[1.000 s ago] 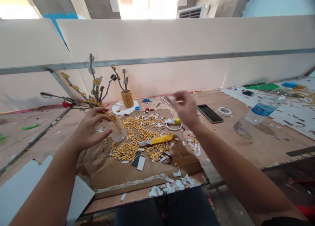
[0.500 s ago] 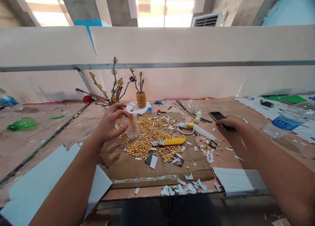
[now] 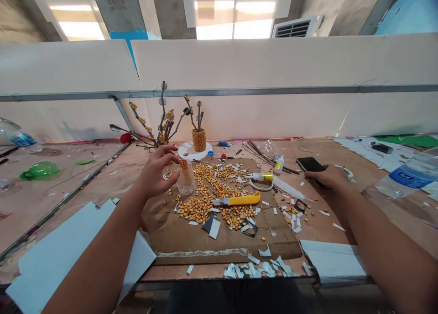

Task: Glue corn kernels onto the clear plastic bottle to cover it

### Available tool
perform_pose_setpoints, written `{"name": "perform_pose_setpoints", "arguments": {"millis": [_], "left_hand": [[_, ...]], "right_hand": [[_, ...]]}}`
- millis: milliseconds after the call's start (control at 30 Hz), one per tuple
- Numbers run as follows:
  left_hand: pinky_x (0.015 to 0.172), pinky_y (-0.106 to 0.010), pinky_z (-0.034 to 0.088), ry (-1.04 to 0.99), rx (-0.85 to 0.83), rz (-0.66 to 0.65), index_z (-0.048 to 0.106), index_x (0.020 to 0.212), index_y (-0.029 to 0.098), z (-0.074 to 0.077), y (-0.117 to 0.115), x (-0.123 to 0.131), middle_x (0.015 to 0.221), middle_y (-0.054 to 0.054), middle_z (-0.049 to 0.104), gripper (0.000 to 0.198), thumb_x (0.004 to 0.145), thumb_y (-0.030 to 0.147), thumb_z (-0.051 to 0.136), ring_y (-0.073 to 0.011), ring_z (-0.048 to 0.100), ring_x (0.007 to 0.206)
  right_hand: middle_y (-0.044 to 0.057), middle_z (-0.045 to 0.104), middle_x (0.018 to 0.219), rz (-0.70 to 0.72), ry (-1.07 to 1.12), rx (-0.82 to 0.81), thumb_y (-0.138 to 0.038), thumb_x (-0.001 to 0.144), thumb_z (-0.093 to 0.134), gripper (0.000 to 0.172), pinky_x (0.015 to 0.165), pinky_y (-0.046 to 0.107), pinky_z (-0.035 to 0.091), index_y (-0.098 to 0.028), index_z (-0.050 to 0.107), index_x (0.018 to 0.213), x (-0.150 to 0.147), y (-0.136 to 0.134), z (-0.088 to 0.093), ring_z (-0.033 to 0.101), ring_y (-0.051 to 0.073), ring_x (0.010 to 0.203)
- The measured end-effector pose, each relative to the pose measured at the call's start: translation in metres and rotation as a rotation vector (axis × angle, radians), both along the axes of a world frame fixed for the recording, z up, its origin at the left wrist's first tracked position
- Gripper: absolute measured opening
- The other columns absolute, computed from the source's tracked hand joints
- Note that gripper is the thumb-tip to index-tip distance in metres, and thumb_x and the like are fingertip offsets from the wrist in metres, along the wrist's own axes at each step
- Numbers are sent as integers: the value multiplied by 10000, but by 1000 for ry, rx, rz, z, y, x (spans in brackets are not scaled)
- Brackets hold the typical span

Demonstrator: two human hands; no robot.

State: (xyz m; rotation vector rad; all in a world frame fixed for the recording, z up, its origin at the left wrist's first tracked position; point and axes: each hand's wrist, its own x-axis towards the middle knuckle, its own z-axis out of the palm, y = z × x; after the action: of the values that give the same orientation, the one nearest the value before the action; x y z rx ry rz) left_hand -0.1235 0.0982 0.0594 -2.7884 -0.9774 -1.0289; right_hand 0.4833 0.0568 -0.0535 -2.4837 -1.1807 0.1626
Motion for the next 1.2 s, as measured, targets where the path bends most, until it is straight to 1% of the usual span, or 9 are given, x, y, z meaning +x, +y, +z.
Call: {"name": "perform_pose_setpoints", "arguments": {"millis": [67,133,200,300,467,700,833,1033,1200], "left_hand": [[1125,-552,485,4,5,-2,661,1054,185,-1,1,0,1343,-170,585,196,887,288,662,-360,591,1325],[1130,-554,484,8,10,0,665,1063,186,-2,1,0,1348,-167,583,202,888,287,664,-359,592,1324],[1137,-565,478,21,9,9,663,1071,189,-2,2,0,1361,-166,581,209,890,291,661,-363,587,1332],[1139,-567,475,35,2,21,659,1089,193,-3,2,0,1377,-163,579,227,890,302,657,-363,585,1338],[1126,-548,489,35,-2,13,666,1102,188,-3,2,0,1368,-161,577,254,883,316,659,-365,591,1329],[1126,-558,490,57,-11,12,666,1114,189,-2,2,0,1379,-162,578,257,891,315,656,-369,588,1335],[1130,-572,486,52,-6,4,667,1111,186,-2,2,0,1378,-169,575,251,897,315,648,-373,586,1338],[1130,-579,490,78,-23,12,661,1126,181,-1,2,0,1386,-176,574,263,913,332,640,-373,586,1340],[1192,-567,459,112,-102,17,673,1138,193,3,1,0,1428,-169,555,286,893,338,643,-361,548,1410]], "right_hand": [[283,722,1196,-57,-4,-5,-551,741,881,712,833,499,554,-76,719,1246,-2,-3,0,695,448,1116],[340,651,1316,-82,-13,22,-590,705,854,847,842,496,519,-71,662,1347,-5,-6,0,646,476,1203],[350,571,1408,-87,-21,65,-601,711,824,889,859,487,500,-93,607,1407,-8,-10,1,616,465,1243],[337,516,1431,-89,-17,122,-629,708,821,896,871,503,492,-130,569,1408,-12,-13,4,609,477,1214],[321,471,1454,-75,-10,222,-813,680,773,992,889,527,494,-176,525,1399,-19,-18,8,581,483,1212],[318,459,1518,-40,-44,332,-671,731,810,924,999,519,504,-158,505,1437,-23,-22,6,551,471,1329],[311,524,1505,-26,-50,355,-632,703,856,950,1080,513,492,-144,517,1444,-22,-20,3,550,455,1369],[279,636,1448,-32,-26,297,-621,735,831,876,1025,519,548,-172,542,1430,-12,-15,1,640,440,1284],[273,700,1366,-41,-42,155,-564,707,838,819,918,483,570,-146,610,1373,0,-5,0,689,433,1202]]}}
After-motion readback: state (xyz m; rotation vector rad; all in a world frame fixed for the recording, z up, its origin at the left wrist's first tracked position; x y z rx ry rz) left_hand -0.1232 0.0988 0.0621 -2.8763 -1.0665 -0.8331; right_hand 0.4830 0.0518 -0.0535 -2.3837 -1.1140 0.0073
